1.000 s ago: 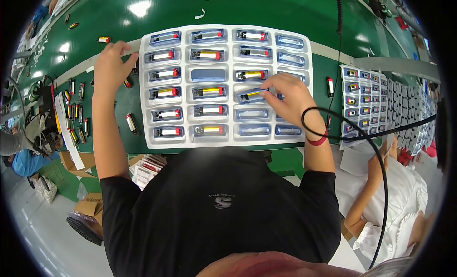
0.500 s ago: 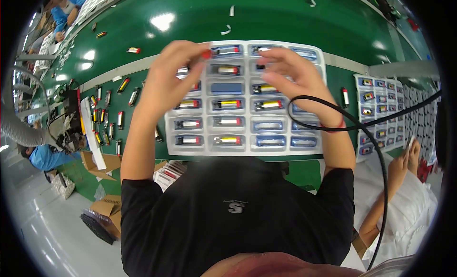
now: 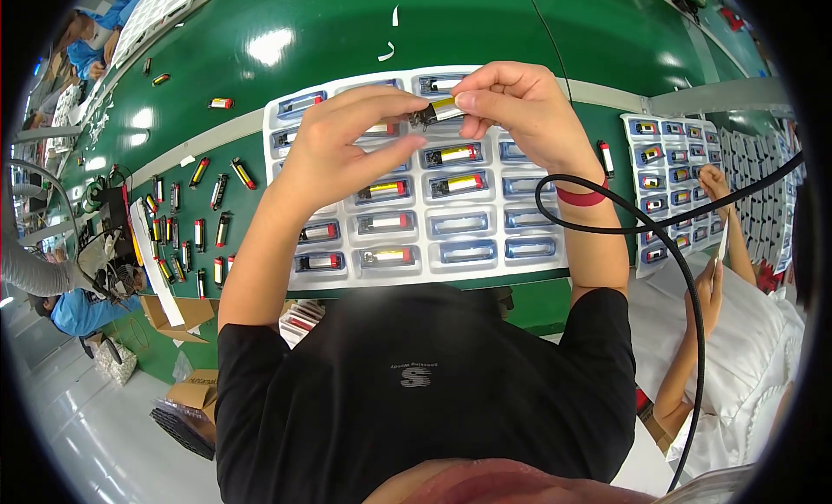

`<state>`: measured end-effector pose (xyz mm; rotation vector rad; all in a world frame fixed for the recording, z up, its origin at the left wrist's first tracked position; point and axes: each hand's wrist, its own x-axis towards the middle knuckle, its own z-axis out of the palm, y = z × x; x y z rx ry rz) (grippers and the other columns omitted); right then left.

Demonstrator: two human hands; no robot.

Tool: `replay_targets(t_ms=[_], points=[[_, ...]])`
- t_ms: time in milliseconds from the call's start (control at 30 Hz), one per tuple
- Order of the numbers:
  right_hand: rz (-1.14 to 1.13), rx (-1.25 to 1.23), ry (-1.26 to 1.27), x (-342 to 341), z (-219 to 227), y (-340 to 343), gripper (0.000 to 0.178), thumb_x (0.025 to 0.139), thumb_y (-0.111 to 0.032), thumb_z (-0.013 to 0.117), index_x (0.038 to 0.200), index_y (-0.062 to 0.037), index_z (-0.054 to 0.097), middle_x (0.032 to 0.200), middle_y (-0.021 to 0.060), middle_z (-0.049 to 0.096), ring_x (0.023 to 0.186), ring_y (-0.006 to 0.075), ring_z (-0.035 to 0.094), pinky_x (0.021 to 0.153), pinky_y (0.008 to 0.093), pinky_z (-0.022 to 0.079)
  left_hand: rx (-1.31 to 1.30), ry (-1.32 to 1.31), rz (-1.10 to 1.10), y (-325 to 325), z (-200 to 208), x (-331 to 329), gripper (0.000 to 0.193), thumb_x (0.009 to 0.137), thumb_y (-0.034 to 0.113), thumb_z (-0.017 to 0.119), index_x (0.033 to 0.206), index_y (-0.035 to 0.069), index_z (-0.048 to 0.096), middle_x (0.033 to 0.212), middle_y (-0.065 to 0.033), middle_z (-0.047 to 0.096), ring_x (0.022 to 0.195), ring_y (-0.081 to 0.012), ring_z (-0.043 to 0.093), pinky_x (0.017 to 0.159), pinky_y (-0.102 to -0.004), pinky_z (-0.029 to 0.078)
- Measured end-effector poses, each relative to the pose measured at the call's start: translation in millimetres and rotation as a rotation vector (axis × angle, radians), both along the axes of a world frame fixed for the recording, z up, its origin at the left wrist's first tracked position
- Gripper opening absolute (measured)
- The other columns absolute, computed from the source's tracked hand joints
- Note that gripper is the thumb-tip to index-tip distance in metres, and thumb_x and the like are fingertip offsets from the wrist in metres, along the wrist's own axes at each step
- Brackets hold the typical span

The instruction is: The person assembles small electronic components by hand, placing batteries into plastic housings and organizing them in trays.

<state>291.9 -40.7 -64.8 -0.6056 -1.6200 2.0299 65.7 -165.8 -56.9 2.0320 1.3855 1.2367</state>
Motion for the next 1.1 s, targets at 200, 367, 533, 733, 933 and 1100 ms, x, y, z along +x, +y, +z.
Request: replay_targets(t_ms=[200, 367, 533, 733, 933, 1100], points=[[-0.010, -0.056, -0.028, -2, -2, -4, 0.016, 0.094, -0.011, 0.073, 0.103, 0.0018, 0.074, 0.086, 0.0091, 0.075, 0.076, 0.0143, 0.073, 0.069, 0.0247, 0.059, 0.128, 0.119, 0.016, 0, 0, 4, 0.029, 0.078, 0.005, 0.083, 0.105, 0.002, 0.075, 0.096, -0.0111, 0.075, 0.078, -0.0209, 0.073, 0.069, -0.0304, 0.060], [0.004, -0.028, -0.033, -2, -4, -9, 0.015, 0.093, -0.009, 0.073, 0.102, 0.0026, 0.074, 0.089, 0.0098, 0.075, 0.077, 0.0155, 0.074, 0.070, 0.0257, 0.060, 0.276, 0.197, 0.021, 1, -8, 5, 0.024, 0.076, 0.004, 0.083, 0.099, 0.002, 0.075, 0.090, -0.0111, 0.075, 0.075, -0.0216, 0.073, 0.066, -0.0304, 0.060], [0.015, -0.009, -0.018, -2, -7, -5, 0.018, 0.094, -0.010, 0.074, 0.104, 0.0038, 0.073, 0.093, 0.0106, 0.075, 0.079, 0.0159, 0.073, 0.071, 0.0267, 0.059, 0.188, 0.089, 0.124, 1, -18, 13, 0.020, 0.077, 0.000, 0.077, 0.097, 0.002, 0.076, 0.091, -0.0114, 0.076, 0.077, -0.0215, 0.074, 0.068, -0.0300, 0.060], [-0.119, 0.127, -0.064, 8, 8, 7, 0.015, 0.097, -0.001, 0.065, 0.111, 0.0053, 0.066, 0.091, 0.0057, 0.070, 0.078, 0.0088, 0.066, 0.071, 0.0225, 0.054, 0.127, 0.068, 0.276, -2, -28, 46, 0.019, 0.082, 0.004, 0.074, 0.101, 0.006, 0.070, 0.100, -0.0079, 0.066, 0.085, -0.0238, 0.068, 0.078, -0.0346, 0.056], [-0.221, 0.161, -0.010, 11, 17, 14, 0.013, 0.096, -0.001, 0.068, 0.107, 0.0058, 0.069, 0.094, 0.0082, 0.074, 0.083, 0.0098, 0.069, 0.072, 0.0211, 0.054, -0.219, 0.430, -0.299, -38, -46, 80, 0.012, 0.082, 0.010, 0.074, 0.091, 0.005, 0.067, 0.097, -0.0086, 0.062, 0.080, -0.0284, 0.065, 0.073, -0.0399, 0.055], [-0.255, 0.243, 0.059, 15, 7, 11, 0.023, 0.094, -0.005, 0.069, 0.114, 0.0047, 0.070, 0.095, 0.0091, 0.074, 0.087, 0.0140, 0.069, 0.081, 0.0276, 0.055, -0.212, 0.587, -0.370, -39, -51, 78, 0.016, 0.081, 0.009, 0.075, 0.093, 0.004, 0.065, 0.093, -0.0080, 0.062, 0.072, -0.0248, 0.065, 0.064, -0.0363, 0.054]])
